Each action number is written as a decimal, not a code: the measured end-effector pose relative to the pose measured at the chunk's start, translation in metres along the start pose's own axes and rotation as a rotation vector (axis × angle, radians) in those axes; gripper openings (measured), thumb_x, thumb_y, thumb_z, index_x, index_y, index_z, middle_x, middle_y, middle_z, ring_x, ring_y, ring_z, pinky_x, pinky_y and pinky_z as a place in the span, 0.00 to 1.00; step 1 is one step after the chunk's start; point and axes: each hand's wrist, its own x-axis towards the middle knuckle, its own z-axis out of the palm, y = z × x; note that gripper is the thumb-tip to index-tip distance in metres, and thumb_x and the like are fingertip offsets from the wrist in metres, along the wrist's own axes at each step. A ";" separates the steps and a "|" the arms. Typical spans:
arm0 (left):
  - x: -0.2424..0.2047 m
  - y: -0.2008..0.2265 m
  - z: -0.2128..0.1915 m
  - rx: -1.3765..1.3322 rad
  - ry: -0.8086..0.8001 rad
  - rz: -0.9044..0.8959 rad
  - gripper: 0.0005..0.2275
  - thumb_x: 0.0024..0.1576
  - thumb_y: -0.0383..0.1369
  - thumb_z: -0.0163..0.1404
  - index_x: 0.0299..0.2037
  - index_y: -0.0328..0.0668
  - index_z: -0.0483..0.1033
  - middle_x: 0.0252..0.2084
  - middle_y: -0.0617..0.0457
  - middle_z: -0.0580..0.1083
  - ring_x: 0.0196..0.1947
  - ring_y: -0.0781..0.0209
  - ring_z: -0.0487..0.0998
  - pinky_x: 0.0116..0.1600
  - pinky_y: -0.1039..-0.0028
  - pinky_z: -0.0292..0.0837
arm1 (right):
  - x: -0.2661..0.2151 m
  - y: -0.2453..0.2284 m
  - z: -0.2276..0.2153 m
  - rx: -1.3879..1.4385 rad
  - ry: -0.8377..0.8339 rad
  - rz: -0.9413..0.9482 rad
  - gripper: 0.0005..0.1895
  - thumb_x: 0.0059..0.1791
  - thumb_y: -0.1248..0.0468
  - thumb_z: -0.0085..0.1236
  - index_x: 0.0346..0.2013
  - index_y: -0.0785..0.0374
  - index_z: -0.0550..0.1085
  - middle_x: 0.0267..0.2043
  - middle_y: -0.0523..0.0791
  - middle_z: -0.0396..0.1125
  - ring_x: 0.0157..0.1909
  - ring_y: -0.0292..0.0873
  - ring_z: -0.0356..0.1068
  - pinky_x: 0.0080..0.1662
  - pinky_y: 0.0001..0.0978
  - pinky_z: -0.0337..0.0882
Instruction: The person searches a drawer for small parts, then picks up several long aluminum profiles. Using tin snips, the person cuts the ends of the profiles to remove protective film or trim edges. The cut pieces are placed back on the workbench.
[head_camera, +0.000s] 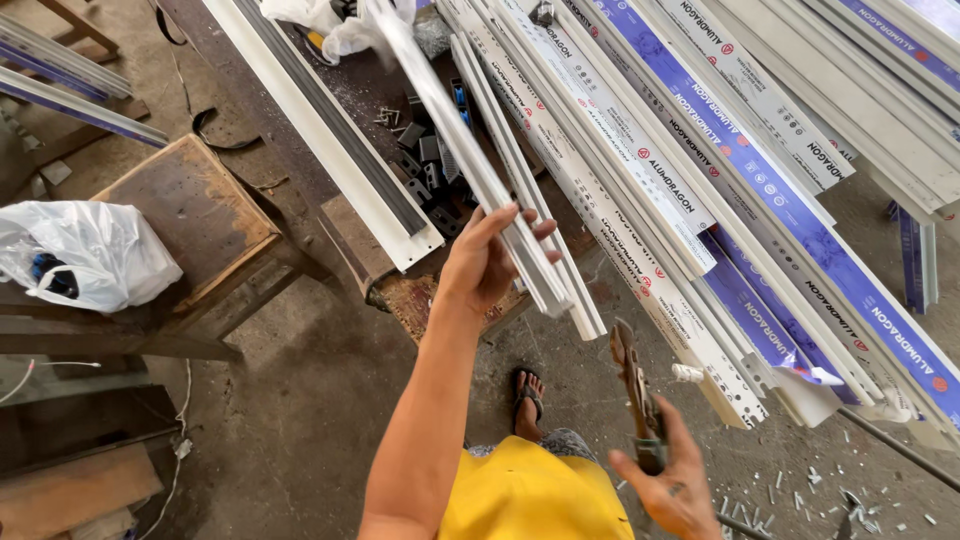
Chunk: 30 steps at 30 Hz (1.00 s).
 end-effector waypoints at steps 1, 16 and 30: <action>-0.015 0.004 0.004 0.002 0.015 0.054 0.24 0.56 0.30 0.53 0.60 0.37 0.56 0.45 0.41 0.72 0.46 0.46 0.82 0.43 0.51 0.81 | -0.002 -0.007 -0.004 -0.081 0.035 -0.086 0.48 0.37 0.56 0.73 0.70 0.58 0.64 0.50 0.57 0.69 0.53 0.60 0.71 0.57 0.60 0.71; -0.162 -0.011 -0.019 -0.030 -0.077 0.960 0.31 0.66 0.24 0.50 0.73 0.60 0.44 0.57 0.48 0.64 0.59 0.55 0.73 0.63 0.41 0.78 | -0.026 -0.101 -0.062 -0.897 0.338 -0.557 0.54 0.29 0.53 0.68 0.68 0.65 0.63 0.57 0.54 0.65 0.61 0.55 0.65 0.63 0.52 0.58; -0.195 -0.017 -0.030 0.277 0.133 1.097 0.38 0.64 0.29 0.54 0.76 0.42 0.36 0.60 0.46 0.61 0.62 0.53 0.71 0.67 0.58 0.68 | -0.018 -0.130 -0.060 -1.103 0.414 -0.822 0.56 0.30 0.47 0.67 0.67 0.70 0.61 0.57 0.52 0.60 0.63 0.53 0.59 0.68 0.60 0.52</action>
